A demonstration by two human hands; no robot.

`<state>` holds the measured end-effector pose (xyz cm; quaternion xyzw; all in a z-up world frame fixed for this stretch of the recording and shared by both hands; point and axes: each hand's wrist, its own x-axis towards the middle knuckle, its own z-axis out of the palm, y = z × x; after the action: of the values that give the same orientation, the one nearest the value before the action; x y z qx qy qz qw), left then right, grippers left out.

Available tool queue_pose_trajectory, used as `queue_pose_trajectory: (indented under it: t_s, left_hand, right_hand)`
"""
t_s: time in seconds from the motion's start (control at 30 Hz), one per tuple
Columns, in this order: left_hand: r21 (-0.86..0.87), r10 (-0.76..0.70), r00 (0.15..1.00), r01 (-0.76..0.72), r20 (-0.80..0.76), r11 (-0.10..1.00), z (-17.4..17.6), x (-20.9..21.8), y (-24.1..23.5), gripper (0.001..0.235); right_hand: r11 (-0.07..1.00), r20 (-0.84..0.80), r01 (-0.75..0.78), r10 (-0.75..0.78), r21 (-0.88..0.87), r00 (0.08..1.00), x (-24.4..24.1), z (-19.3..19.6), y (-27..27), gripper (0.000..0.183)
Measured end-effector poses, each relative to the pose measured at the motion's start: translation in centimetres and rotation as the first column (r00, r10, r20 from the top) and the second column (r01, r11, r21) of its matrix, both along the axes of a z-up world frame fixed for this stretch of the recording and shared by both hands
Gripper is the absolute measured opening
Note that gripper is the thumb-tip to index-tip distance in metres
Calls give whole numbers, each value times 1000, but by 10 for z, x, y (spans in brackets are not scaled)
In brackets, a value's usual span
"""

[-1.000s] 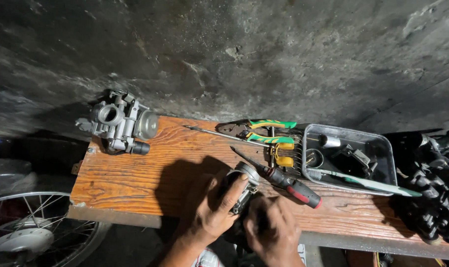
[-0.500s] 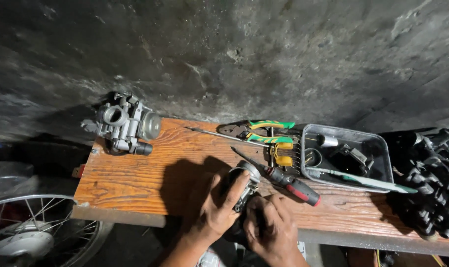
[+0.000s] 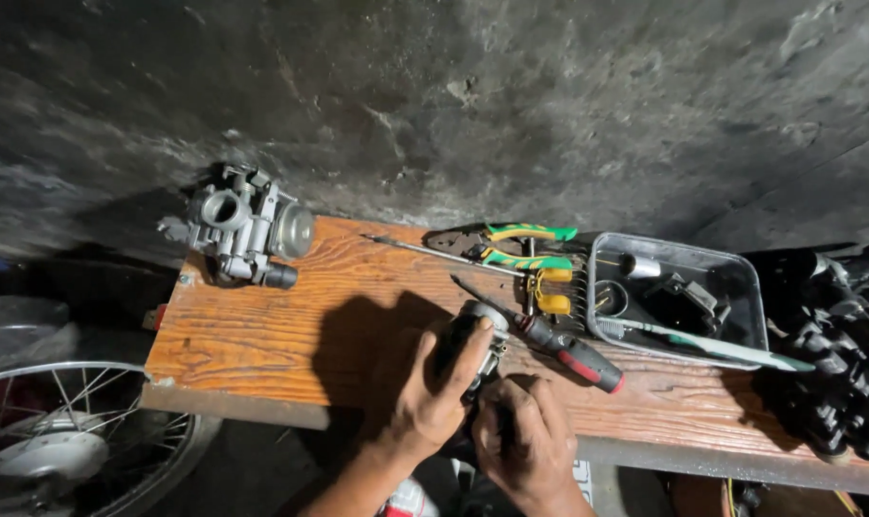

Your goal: Disassembling and cleaning a motorcycle carburetor using a screwdriver and a brush at a workbench.

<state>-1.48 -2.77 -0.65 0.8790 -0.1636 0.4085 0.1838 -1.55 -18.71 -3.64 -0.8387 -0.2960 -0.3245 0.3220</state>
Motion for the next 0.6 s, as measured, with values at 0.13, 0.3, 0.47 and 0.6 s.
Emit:
queue_pose_trajectory:
  t_s: [0.13, 0.3, 0.47, 0.6]
  left_hand:
    - [-13, -29, 1000, 28, -10, 1000, -1, 3, -1, 51]
    - [-19, -10, 999, 11, 37, 1000, 2, 3, -3, 38]
    - [-9, -7, 999, 8, 46, 1000, 3, 3, -1, 39]
    - [-23, 0, 999, 1, 42, 1000, 0, 4, -3, 38]
  right_hand:
    - [999, -47, 40, -38, 38, 998, -2, -7, 0, 11]
    - [989, -169, 138, -127, 53, 977, -2, -3, 0, 19]
    - [991, -186, 107, -92, 75, 978, -3, -2, -2, 27]
    - [986, -263, 141, -113, 90, 958, -4, 8, 0, 26]
